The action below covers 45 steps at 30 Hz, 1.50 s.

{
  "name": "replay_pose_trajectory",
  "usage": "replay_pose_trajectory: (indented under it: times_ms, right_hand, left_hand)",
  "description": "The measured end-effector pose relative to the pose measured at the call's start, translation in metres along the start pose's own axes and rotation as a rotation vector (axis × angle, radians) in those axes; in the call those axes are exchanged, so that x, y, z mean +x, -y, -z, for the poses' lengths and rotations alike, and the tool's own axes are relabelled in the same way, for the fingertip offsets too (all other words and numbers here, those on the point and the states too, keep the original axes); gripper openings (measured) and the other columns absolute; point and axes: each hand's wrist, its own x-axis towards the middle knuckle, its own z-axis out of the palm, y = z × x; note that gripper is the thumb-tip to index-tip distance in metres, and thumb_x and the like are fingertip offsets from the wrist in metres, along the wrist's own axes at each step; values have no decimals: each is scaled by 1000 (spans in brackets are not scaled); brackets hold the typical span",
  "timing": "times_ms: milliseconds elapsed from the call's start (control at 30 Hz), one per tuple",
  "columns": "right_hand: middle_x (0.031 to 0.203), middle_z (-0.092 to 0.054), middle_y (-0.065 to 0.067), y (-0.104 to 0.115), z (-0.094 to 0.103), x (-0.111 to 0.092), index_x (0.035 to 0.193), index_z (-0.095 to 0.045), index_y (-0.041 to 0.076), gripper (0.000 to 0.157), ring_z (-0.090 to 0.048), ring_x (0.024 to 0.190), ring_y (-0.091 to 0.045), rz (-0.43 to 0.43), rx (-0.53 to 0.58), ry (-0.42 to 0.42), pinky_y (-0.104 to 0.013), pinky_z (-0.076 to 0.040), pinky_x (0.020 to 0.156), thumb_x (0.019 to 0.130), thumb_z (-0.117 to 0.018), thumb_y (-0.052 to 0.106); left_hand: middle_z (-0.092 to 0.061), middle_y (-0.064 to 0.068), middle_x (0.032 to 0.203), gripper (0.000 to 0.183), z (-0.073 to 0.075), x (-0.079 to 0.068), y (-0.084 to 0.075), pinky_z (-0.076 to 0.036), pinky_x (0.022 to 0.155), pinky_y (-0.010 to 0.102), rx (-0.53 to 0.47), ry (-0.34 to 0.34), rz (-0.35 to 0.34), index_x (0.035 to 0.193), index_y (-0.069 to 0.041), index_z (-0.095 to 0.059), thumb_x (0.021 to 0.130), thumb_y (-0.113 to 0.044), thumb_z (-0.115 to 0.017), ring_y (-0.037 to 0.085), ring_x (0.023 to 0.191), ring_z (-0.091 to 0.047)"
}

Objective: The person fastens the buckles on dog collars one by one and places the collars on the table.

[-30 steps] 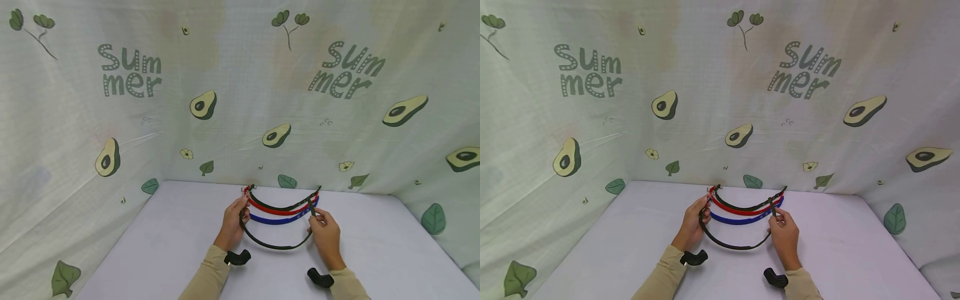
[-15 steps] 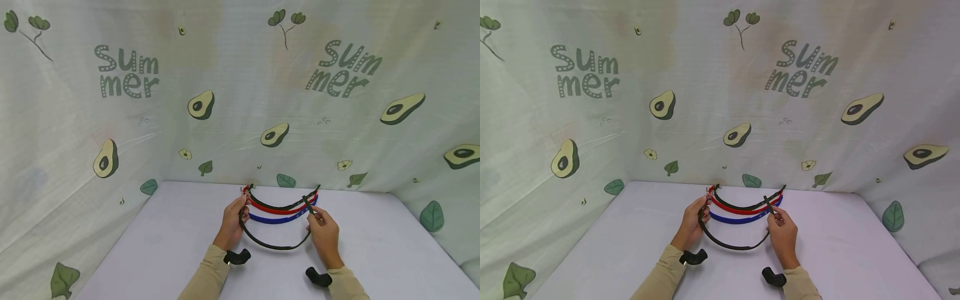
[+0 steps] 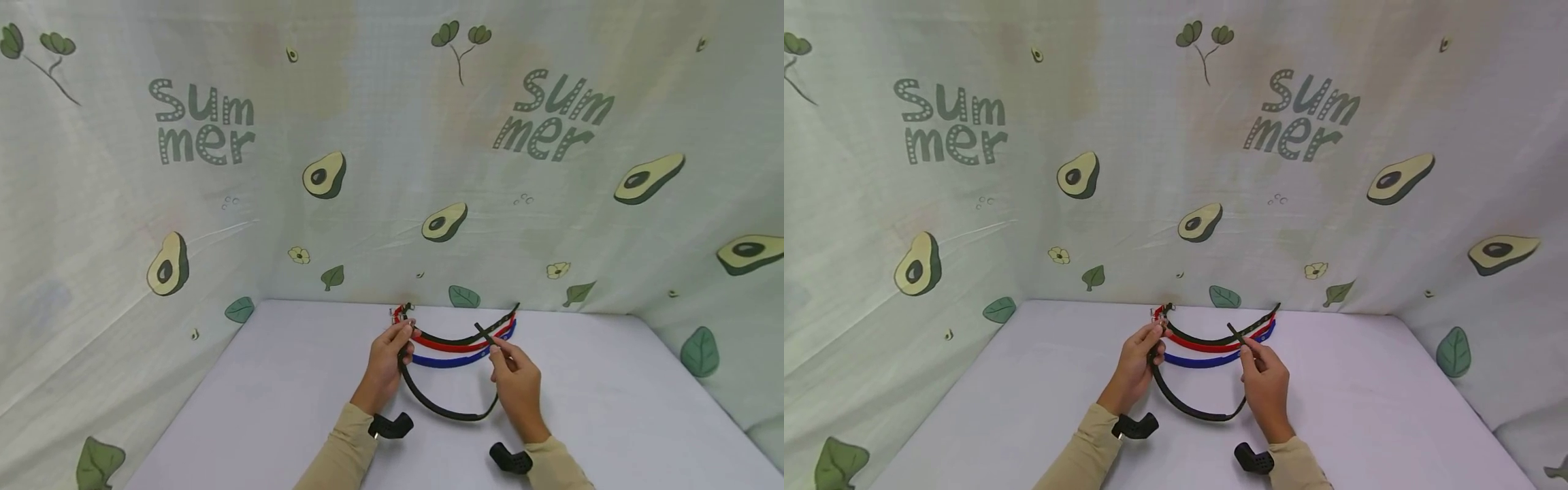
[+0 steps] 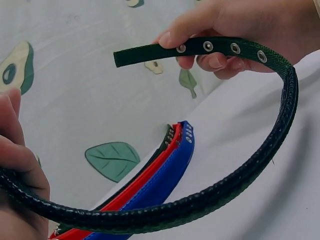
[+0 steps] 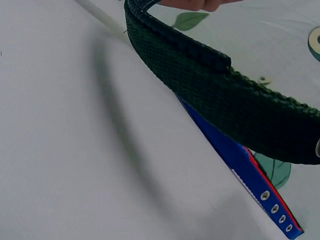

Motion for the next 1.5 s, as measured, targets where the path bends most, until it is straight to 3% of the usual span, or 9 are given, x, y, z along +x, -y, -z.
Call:
replay_pose_trajectory:
  times_ms: [133,300,433,600,800,1000,1267,1500]
  right_hand:
    - [85,-62,-9,2,-4,-1,118,-72,7,21,-52,54,-14,19,-1,3,-23,-43,46,102,-60,14]
    - [85,-62,-9,8,-9,-4,118,-72,5,22,-50,53,-14,80,31,15,-22,-41,45,102,-57,9]
    - [83,-61,-8,13,-17,-10,113,-74,3,22,-48,53,-12,134,46,16,-20,-39,45,100,-57,-1]
    - [78,-58,-11,18,-24,-12,110,-72,-2,25,-46,49,-10,180,41,27,-21,-37,41,96,-54,-10]
    - [84,-62,-13,22,-21,-10,113,-71,2,21,-48,50,-11,196,63,65,-22,-39,42,98,-58,-4]
    - [79,-59,-4,27,-17,-9,111,-73,7,21,-48,53,-11,187,49,47,-22,-38,44,96,-61,-4]
    - [78,-56,-5,64,-19,-26,106,-71,-5,21,-48,56,-9,347,-12,111,-19,-41,47,89,-63,-15]
    - [79,-56,-3,71,-20,-26,107,-71,-4,21,-47,56,-9,349,-32,102,-19,-42,47,90,-63,-14]
  left_hand:
    - [-69,5,105,44,0,0,-3,-40,59,20,37,-2,10,136,1,-56,101,-25,-63,9,73,-52]
    - [-70,9,110,45,1,1,-7,-41,61,21,74,-9,17,132,-3,-59,97,-30,-68,11,75,-53]
    - [-71,12,110,37,5,-2,-4,-41,60,20,78,-25,13,123,-4,-62,97,-29,-68,11,73,-53]
    - [-73,6,103,26,6,-4,-1,-41,59,20,68,-24,-6,112,-6,-64,98,-27,-68,11,72,-54]
    - [-72,8,105,35,0,-2,-2,-41,59,20,69,-13,2,121,-1,-62,98,-27,-67,11,72,-54]
    - [-72,9,110,38,-6,-2,1,-44,62,20,77,14,25,125,-2,-62,99,-29,-66,12,76,-56]
    - [-73,8,111,42,-10,-7,10,-45,62,21,112,28,53,124,0,-62,97,-32,-68,13,76,-59]
    - [-72,10,113,41,-11,-5,8,-47,64,22,109,58,41,124,-2,-63,97,-33,-67,14,78,-61]
